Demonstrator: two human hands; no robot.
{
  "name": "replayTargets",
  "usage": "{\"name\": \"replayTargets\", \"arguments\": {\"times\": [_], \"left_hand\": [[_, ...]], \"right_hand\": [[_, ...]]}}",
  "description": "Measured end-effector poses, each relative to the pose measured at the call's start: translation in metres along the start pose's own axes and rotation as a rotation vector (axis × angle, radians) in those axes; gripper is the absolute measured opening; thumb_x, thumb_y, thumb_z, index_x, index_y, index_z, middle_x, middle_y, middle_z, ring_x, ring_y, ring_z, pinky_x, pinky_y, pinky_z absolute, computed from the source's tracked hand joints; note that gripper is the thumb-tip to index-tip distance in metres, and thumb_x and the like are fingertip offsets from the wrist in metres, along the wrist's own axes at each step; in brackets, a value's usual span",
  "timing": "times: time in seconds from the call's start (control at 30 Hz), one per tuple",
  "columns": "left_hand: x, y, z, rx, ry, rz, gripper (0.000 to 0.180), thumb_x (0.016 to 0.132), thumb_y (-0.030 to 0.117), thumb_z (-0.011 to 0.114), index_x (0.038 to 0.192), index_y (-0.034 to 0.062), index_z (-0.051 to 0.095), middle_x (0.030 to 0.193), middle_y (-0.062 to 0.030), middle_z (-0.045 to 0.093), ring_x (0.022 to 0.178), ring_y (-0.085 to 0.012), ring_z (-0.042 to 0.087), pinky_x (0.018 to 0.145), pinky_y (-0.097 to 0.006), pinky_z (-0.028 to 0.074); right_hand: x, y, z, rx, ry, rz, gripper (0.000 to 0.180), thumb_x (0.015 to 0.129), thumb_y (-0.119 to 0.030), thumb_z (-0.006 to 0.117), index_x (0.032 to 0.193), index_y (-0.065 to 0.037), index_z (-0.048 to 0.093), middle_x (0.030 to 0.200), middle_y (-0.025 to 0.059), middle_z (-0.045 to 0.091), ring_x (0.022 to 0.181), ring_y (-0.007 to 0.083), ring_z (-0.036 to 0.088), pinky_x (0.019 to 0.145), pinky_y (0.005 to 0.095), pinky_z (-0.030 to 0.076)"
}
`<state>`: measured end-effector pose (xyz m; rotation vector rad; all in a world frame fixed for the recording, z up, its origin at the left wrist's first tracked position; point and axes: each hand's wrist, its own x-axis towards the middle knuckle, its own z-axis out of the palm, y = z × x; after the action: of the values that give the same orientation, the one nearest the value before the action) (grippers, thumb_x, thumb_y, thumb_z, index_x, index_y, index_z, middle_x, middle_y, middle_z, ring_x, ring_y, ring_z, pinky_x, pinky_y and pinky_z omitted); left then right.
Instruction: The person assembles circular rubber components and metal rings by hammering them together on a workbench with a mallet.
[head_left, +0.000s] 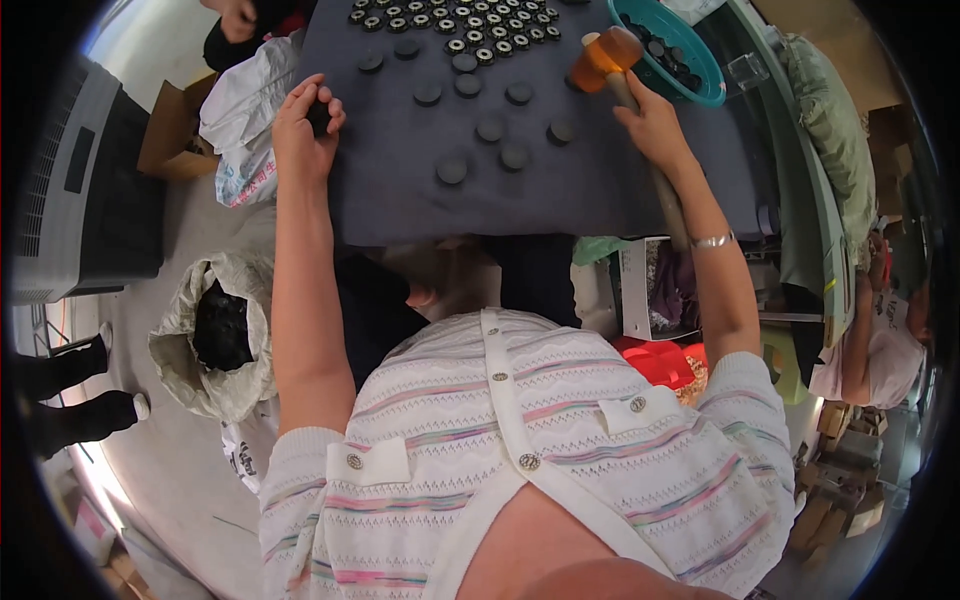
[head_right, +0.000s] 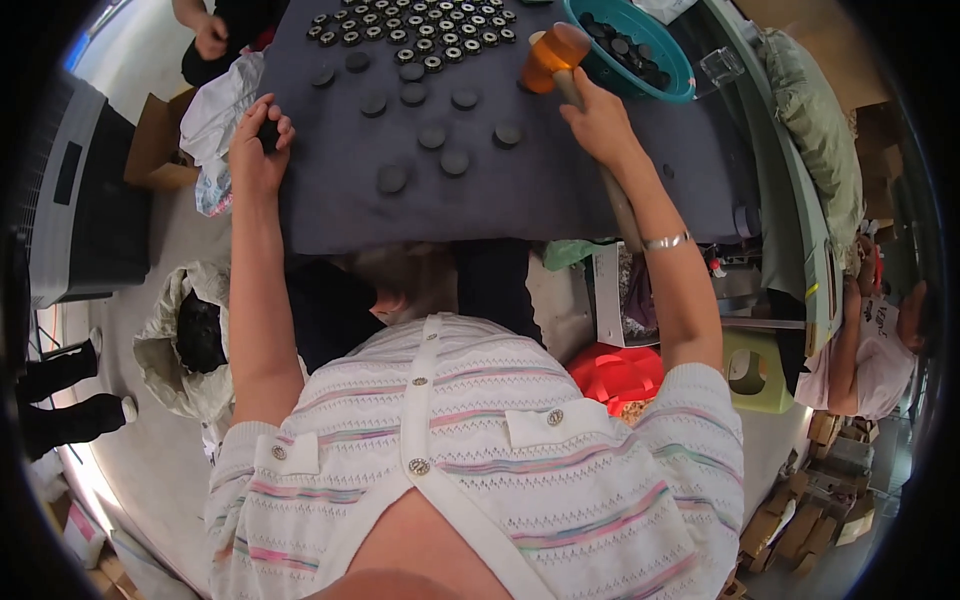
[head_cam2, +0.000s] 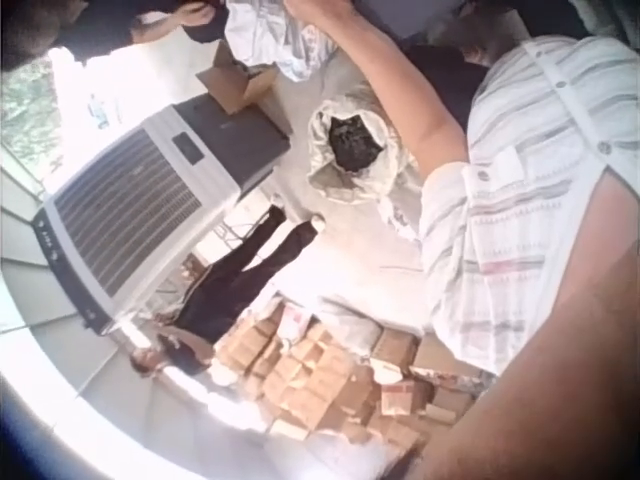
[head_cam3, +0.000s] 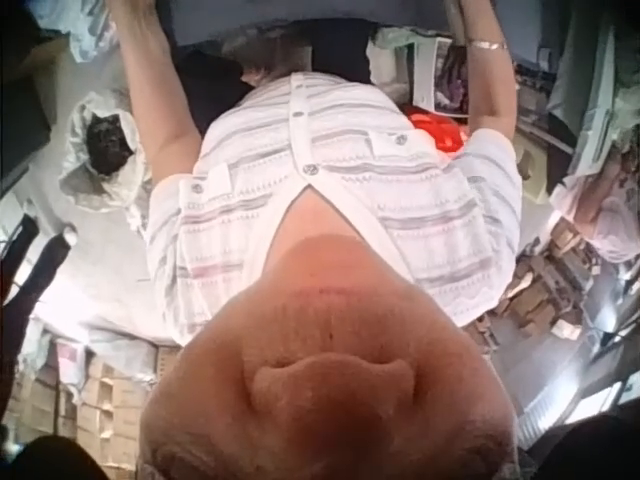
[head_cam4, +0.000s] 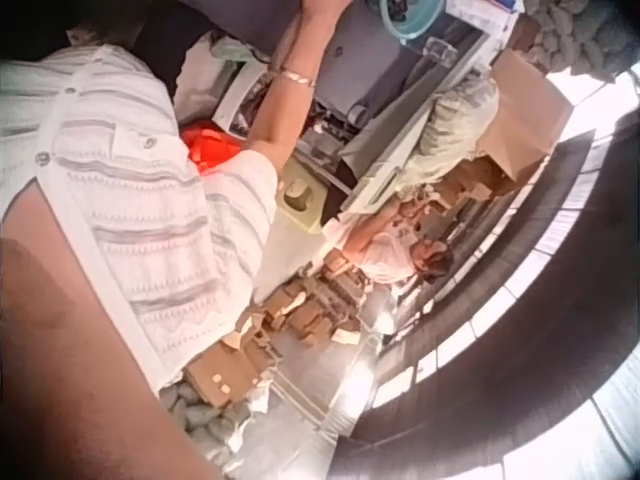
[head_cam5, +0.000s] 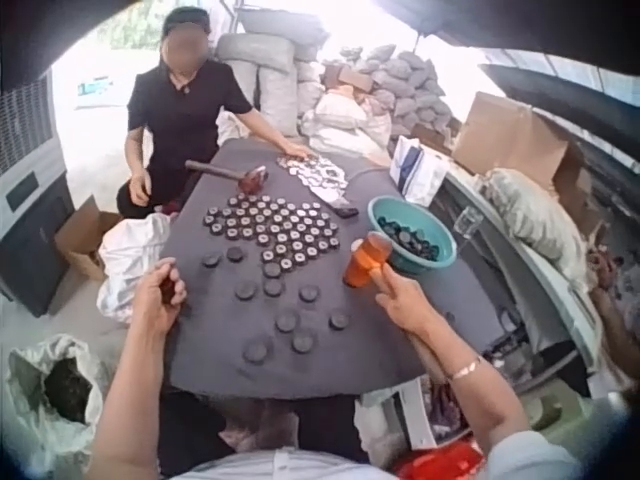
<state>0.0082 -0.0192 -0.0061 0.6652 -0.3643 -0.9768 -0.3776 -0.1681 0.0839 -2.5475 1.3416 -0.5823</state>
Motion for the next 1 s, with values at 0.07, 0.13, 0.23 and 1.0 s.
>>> {"name": "replayTargets", "arguments": {"times": [0.07, 0.13, 0.23, 1.0], "left_hand": [[0.002, 0.0, 0.001, -0.009, 0.016, 0.01, 0.017, 0.092, 0.007, 0.045, 0.105, -0.0023, 0.05, 0.077, -0.0086, 0.052, 0.061, -0.0189, 0.049, 0.046, -0.026, 0.036], [0.002, 0.002, 0.006, -0.013, -0.023, 0.033, 0.016, 0.091, 0.007, 0.046, 0.104, -0.0022, 0.051, 0.076, -0.0087, 0.052, 0.061, -0.0191, 0.049, 0.046, -0.026, 0.036], [0.002, 0.0, 0.007, -0.026, -0.037, 0.012, 0.016, 0.091, 0.007, 0.047, 0.104, -0.0021, 0.051, 0.076, -0.0087, 0.052, 0.061, -0.0191, 0.049, 0.046, -0.026, 0.036], [-0.004, -0.003, 0.005, -0.007, -0.032, 0.023, 0.015, 0.092, 0.006, 0.045, 0.104, -0.002, 0.051, 0.075, -0.0084, 0.052, 0.06, -0.0188, 0.049, 0.047, -0.026, 0.036]], "right_hand": [[-0.018, -0.02, -0.014, 0.122, 0.008, 0.028, 0.062, 0.078, -0.008, 0.062, 0.135, -0.005, 0.039, 0.099, 0.0183, 0.061, 0.089, 0.0262, 0.061, 0.081, 0.0305, 0.044], [-0.048, -0.044, -0.031, 0.24, 0.015, 0.044, 0.061, 0.077, -0.008, 0.062, 0.132, 0.0, 0.038, 0.098, 0.025, 0.06, 0.093, 0.0381, 0.059, 0.081, 0.0388, 0.046], [-0.07, -0.034, -0.004, -0.014, -0.037, -0.186, 0.062, 0.077, -0.008, 0.062, 0.133, 0.0, 0.037, 0.096, 0.0249, 0.06, 0.091, 0.0381, 0.059, 0.081, 0.0371, 0.046], [-0.076, -0.037, 0.002, 0.058, 0.042, -0.242, 0.063, 0.075, -0.006, 0.06, 0.133, -0.001, 0.037, 0.087, 0.0271, 0.058, 0.084, 0.0419, 0.058, 0.076, 0.042, 0.046]]}}
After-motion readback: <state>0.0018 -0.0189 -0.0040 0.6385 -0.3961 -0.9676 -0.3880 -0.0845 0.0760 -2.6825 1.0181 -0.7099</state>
